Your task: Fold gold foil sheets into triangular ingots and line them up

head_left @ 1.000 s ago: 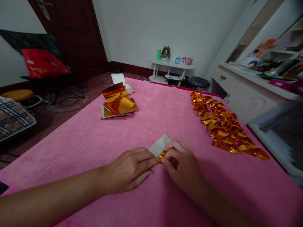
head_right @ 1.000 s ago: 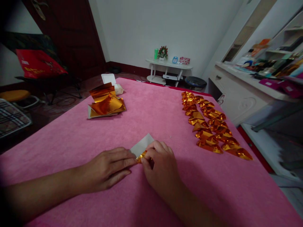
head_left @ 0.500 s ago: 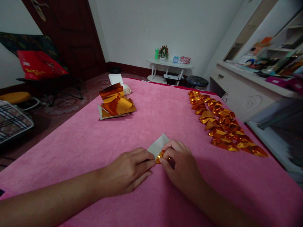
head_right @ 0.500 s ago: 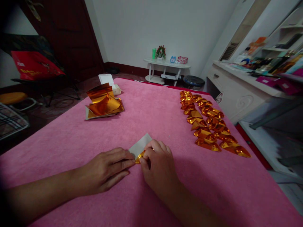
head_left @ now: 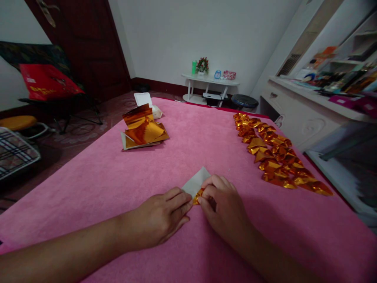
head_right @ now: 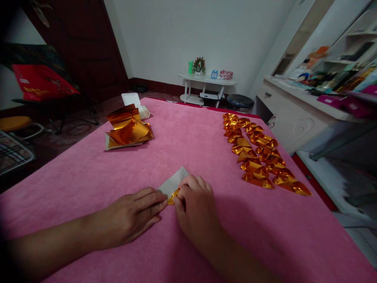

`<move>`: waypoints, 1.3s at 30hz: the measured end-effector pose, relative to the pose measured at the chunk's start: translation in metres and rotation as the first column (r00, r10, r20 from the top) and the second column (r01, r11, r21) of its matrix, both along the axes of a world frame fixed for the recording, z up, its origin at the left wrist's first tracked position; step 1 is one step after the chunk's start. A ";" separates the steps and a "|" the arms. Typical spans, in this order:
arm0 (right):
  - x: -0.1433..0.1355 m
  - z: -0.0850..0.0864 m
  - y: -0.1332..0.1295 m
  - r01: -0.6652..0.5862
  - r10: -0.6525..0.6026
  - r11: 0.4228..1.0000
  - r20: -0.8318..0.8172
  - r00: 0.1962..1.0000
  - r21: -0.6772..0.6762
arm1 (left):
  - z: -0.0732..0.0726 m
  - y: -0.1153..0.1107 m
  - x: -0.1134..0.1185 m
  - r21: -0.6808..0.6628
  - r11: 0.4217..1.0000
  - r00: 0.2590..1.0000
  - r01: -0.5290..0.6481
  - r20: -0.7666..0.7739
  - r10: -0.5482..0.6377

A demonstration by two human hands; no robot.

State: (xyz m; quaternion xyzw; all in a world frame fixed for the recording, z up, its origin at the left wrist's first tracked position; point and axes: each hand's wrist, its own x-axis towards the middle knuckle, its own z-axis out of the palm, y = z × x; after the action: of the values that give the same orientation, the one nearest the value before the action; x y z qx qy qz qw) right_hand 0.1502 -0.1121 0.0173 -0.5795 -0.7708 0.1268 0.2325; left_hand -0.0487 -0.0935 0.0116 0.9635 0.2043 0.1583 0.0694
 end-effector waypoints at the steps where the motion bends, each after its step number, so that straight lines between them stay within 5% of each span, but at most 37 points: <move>1: 0.000 0.000 0.000 0.003 -0.003 1.000 0.001 1.000 0.001 | 0.000 0.000 0.001 -0.002 1.000 1.000 -0.002 -0.015 0.002; 18: 0.005 -0.004 -0.003 -0.048 0.050 0.999 -0.080 0.996 0.022 | 0.004 0.004 0.007 0.056 0.997 0.999 0.047 -0.015 -0.046; 28: -0.005 0.009 -0.020 -0.109 0.072 0.991 0.367 0.927 0.080 | 0.000 0.006 0.002 -0.122 0.992 0.996 0.016 0.090 -0.005; 34: -0.025 -0.003 -0.013 -0.085 0.050 0.993 0.358 0.932 0.081 | -0.001 0.010 0.001 -0.290 0.957 0.971 -0.026 0.222 0.093; 39: -0.039 -0.004 -0.011 -0.180 0.124 0.979 0.413 0.902 0.097 | 0.004 0.009 0.001 -0.381 0.924 0.946 -0.026 0.291 0.146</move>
State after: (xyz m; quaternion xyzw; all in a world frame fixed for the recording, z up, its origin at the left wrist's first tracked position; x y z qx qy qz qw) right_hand 0.1110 -0.1232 0.0135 -0.5143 -0.8518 -0.0297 0.0953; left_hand -0.0478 -0.0841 0.0155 0.8852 0.2594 0.2707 0.2752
